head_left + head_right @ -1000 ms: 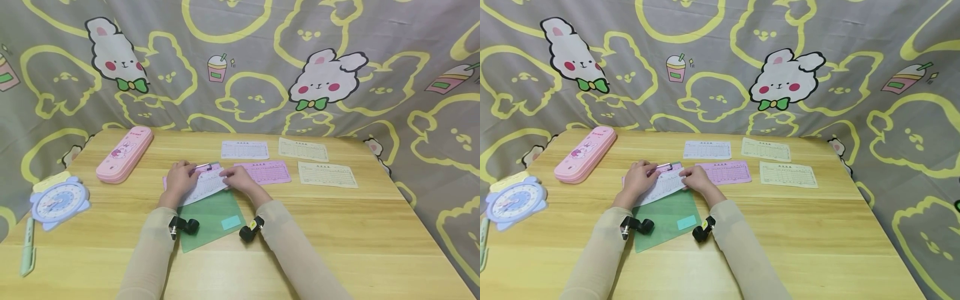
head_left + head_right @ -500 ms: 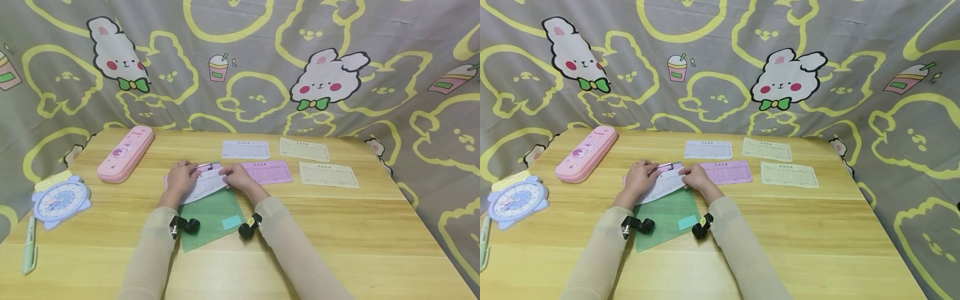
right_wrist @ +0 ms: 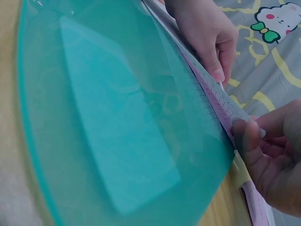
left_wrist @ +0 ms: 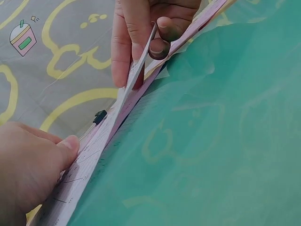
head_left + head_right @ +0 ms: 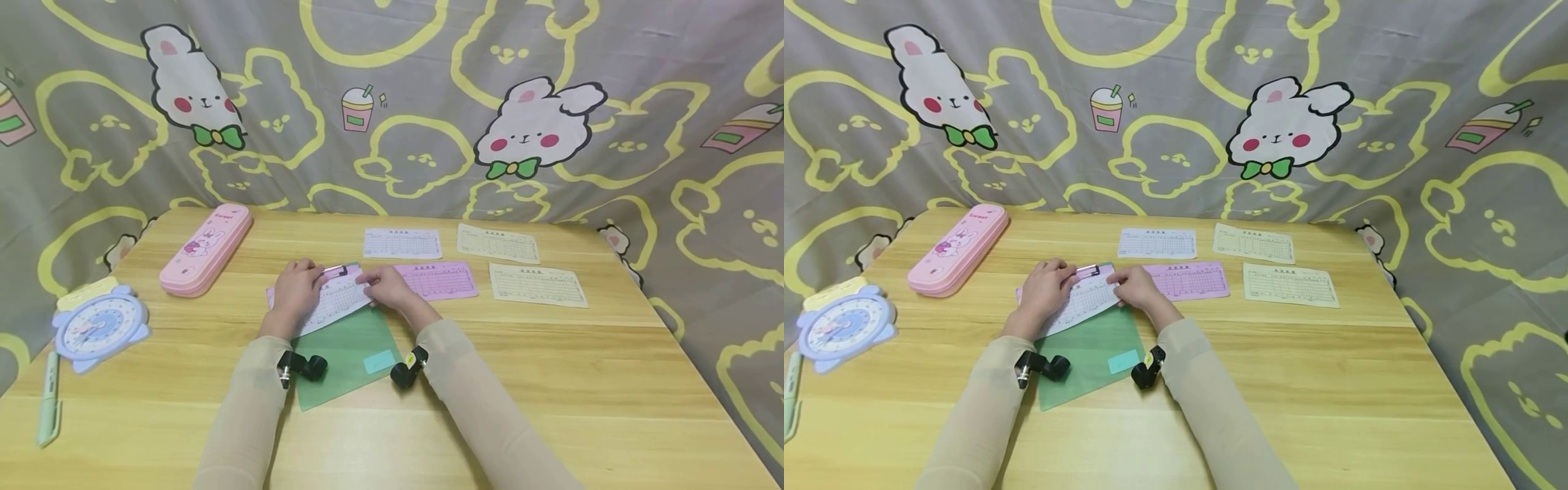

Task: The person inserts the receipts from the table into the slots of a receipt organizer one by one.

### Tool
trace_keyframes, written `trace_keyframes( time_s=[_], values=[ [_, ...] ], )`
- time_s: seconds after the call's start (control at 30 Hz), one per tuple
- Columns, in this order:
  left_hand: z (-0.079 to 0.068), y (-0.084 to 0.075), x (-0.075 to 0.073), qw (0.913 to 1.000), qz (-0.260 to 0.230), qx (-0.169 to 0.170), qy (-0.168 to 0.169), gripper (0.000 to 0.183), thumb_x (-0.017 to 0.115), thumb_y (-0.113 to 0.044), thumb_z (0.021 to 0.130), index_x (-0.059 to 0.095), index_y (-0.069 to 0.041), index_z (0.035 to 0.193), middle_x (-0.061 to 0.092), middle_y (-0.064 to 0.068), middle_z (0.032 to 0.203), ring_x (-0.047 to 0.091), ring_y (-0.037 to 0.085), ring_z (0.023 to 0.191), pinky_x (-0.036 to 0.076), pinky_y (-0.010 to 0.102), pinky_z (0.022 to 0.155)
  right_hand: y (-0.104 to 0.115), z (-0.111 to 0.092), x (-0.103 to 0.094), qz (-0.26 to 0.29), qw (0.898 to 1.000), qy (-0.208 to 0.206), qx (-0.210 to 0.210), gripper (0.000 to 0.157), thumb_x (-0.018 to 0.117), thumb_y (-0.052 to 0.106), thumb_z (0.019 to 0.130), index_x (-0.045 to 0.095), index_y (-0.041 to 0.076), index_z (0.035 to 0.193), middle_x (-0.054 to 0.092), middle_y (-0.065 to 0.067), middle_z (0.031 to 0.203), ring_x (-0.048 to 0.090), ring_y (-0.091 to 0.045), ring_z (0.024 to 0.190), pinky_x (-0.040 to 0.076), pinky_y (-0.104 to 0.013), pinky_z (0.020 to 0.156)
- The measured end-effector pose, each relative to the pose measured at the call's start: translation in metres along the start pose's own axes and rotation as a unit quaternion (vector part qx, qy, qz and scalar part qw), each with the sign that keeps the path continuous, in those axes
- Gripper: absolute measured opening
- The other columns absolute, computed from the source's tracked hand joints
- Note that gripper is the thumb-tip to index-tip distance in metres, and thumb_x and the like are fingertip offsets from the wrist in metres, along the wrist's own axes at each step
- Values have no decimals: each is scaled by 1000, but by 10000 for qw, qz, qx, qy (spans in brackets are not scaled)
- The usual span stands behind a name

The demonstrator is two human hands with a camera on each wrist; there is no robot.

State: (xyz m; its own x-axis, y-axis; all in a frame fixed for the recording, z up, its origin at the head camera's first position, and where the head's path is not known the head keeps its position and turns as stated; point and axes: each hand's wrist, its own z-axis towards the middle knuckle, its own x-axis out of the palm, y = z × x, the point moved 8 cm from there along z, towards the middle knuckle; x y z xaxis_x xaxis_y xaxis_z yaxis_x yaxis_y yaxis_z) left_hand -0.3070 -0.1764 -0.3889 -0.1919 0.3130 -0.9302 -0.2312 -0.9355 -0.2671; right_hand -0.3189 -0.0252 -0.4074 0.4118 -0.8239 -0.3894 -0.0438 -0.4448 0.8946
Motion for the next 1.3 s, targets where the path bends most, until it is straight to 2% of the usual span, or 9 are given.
trace_keyframes(
  time_s=[0.57,0.9,1.3],
  values=[
    [0,-1,0,9998,-102,-139,56,32,49,-24,88,58,-5,112,50,12,105,42,28,93,34,40,79,-1,4,2,131,9999,-55,-60,30,53,-10,74,62,-1,101,55,-15,101,50,-15,52,46,-24,48],
    [0,-1,-1,9998,-100,-152,65,32,48,-24,88,58,-5,112,50,12,106,42,29,93,34,41,79,-4,4,-3,24,9998,-203,-19,32,53,-9,73,62,1,102,50,-19,113,48,-12,48,45,-24,47],
    [0,-1,-2,9998,-99,-160,39,31,49,-24,88,58,-5,112,51,12,106,42,28,91,34,41,77,-1,4,-4,30,9996,-282,-22,32,53,-8,73,63,3,101,50,-18,114,45,-11,45,42,-21,44]
  ],
)
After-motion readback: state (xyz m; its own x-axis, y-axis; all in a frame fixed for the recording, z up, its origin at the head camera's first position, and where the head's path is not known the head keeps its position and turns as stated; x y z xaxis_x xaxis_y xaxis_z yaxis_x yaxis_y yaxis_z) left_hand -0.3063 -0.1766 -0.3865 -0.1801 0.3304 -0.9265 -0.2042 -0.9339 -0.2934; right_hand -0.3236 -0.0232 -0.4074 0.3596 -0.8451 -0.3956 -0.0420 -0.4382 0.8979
